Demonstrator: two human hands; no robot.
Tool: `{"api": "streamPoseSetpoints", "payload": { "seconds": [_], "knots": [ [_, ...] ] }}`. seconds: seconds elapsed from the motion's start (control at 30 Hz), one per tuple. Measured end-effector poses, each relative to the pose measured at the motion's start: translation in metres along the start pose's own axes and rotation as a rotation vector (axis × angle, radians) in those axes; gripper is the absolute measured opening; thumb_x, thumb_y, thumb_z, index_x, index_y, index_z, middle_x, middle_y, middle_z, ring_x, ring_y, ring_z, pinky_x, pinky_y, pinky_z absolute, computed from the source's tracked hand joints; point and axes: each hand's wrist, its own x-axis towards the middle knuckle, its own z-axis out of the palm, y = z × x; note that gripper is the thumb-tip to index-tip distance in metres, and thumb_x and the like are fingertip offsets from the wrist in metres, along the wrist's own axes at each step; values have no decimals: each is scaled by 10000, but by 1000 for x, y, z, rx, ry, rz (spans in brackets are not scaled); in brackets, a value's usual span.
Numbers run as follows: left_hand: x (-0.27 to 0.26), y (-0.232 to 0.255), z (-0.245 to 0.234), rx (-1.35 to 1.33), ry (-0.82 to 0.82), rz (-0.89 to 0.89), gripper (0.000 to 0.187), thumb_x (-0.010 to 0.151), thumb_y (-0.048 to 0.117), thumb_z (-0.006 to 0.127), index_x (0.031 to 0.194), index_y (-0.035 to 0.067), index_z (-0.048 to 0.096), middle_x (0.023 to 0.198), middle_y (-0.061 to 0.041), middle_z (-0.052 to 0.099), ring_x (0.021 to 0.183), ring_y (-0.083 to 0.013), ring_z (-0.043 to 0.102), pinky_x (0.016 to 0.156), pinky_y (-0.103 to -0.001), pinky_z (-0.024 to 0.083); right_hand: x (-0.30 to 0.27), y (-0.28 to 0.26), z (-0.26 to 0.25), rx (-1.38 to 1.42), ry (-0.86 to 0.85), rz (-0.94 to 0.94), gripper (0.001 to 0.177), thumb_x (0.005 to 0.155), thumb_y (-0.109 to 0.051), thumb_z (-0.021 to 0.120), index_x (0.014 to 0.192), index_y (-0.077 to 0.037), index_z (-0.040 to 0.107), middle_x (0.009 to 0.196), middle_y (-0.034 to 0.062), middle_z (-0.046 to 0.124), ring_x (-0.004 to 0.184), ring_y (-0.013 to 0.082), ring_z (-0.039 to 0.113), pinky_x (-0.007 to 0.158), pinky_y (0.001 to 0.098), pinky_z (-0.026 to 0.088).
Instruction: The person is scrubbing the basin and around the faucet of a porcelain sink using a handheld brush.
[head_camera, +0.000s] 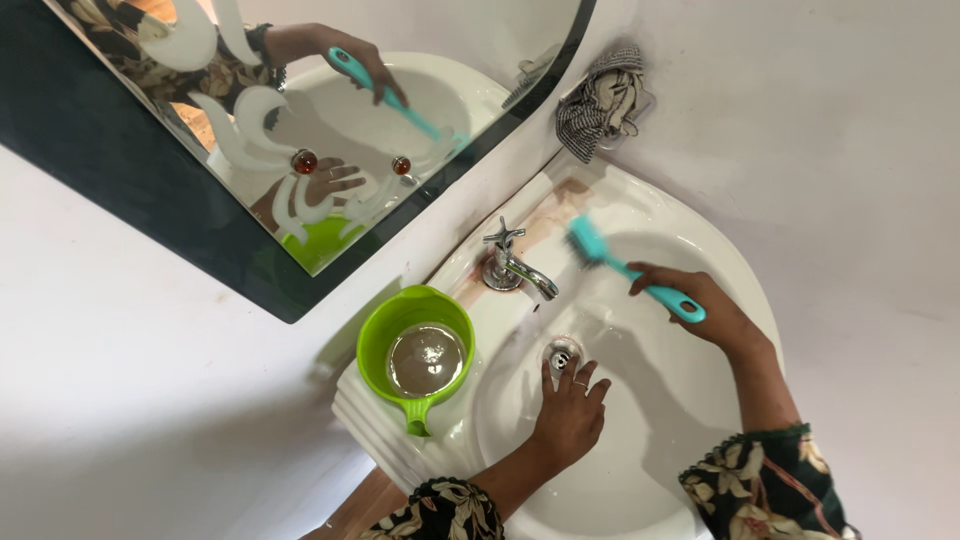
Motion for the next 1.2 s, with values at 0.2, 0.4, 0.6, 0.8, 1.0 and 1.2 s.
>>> {"api": "streamPoseSetpoints", "payload": {
  "seconds": [0.2,0.4,0.6,0.8,1.0,1.2],
  "knots": [
    [0,0,0,22,17,-2,412,931,160,631,1323,36,604,1484,-242,475,1468,-448,326,1154,-775,112,-17,15,15,213,-17,116,273,875,-221,561,994,-81,763,1407,45,711,787,172,670,568,319,536],
    [-1,2,-5,15,17,26,410,933,150,625,1323,26,600,1472,-256,478,1464,-458,324,1144,-765,128,-34,41,50,41,462,121,306,893,-170,509,1074,-44,722,1496,87,609,657,157,645,590,324,535],
    [-2,7,-10,-6,31,48,385,929,141,611,1300,41,597,1454,-231,501,1448,-444,361,1151,-745,167,-69,38,108,172,340,95,327,835,7,523,1110,-35,696,1529,119,569,715,201,684,646,315,572],
    [0,11,-14,-43,71,60,358,927,116,640,1279,63,596,1443,-193,517,1429,-415,406,1157,-717,215,-97,89,114,94,546,346,407,871,45,457,1195,-41,688,1396,152,623,800,213,703,708,334,576],
    [1,17,-32,-191,213,270,317,958,41,616,1273,78,616,1407,-114,576,1400,-323,524,1218,-634,310,-108,150,168,514,-121,348,228,992,-121,573,1153,-59,721,1012,144,797,837,232,774,761,362,636],
    [10,19,-64,-319,360,182,359,897,-51,550,1209,99,645,1344,-96,633,1313,-294,585,1199,-574,332,-103,108,119,-309,27,270,494,776,-44,611,1244,-176,694,1350,91,664,959,316,724,814,411,576]
  ]
}}
